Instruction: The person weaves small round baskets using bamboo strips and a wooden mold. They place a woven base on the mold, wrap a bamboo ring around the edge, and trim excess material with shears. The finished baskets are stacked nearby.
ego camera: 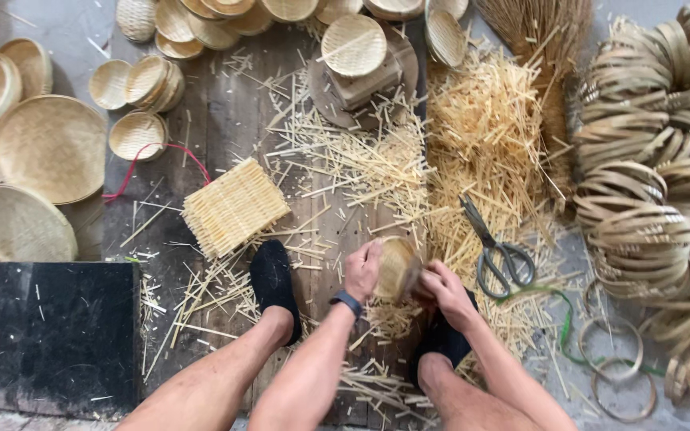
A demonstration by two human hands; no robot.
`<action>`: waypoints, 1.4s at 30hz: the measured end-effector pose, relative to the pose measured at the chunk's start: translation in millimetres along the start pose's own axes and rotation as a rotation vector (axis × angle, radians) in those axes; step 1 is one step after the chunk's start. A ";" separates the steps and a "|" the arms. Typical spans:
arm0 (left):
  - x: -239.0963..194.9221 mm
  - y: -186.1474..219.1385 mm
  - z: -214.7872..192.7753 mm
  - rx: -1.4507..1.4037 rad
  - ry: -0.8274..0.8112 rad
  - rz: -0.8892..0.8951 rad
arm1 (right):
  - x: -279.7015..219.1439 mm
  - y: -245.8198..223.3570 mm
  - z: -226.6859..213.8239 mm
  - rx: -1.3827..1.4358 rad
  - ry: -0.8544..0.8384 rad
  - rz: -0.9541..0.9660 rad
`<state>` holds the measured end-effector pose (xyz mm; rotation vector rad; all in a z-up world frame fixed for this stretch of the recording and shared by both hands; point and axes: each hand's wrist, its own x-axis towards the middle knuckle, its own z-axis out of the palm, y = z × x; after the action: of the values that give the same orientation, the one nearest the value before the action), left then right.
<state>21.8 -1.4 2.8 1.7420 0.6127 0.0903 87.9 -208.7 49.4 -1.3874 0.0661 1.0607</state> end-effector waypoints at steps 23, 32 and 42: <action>-20.0 -3.7 -16.4 -0.349 0.066 -0.543 | -3.7 -12.2 31.4 0.022 -0.088 -0.003; 55.1 -18.7 -156.4 0.706 0.341 0.301 | 31.4 23.3 41.3 -0.048 0.105 0.090; 60.3 -27.9 -292.4 0.732 0.183 -0.162 | 16.9 52.8 16.6 0.059 0.134 0.110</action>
<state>-46.6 288.1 40.6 2.3928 1.0037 -0.1041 55.3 -195.0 3.7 -1.4126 0.2725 1.0465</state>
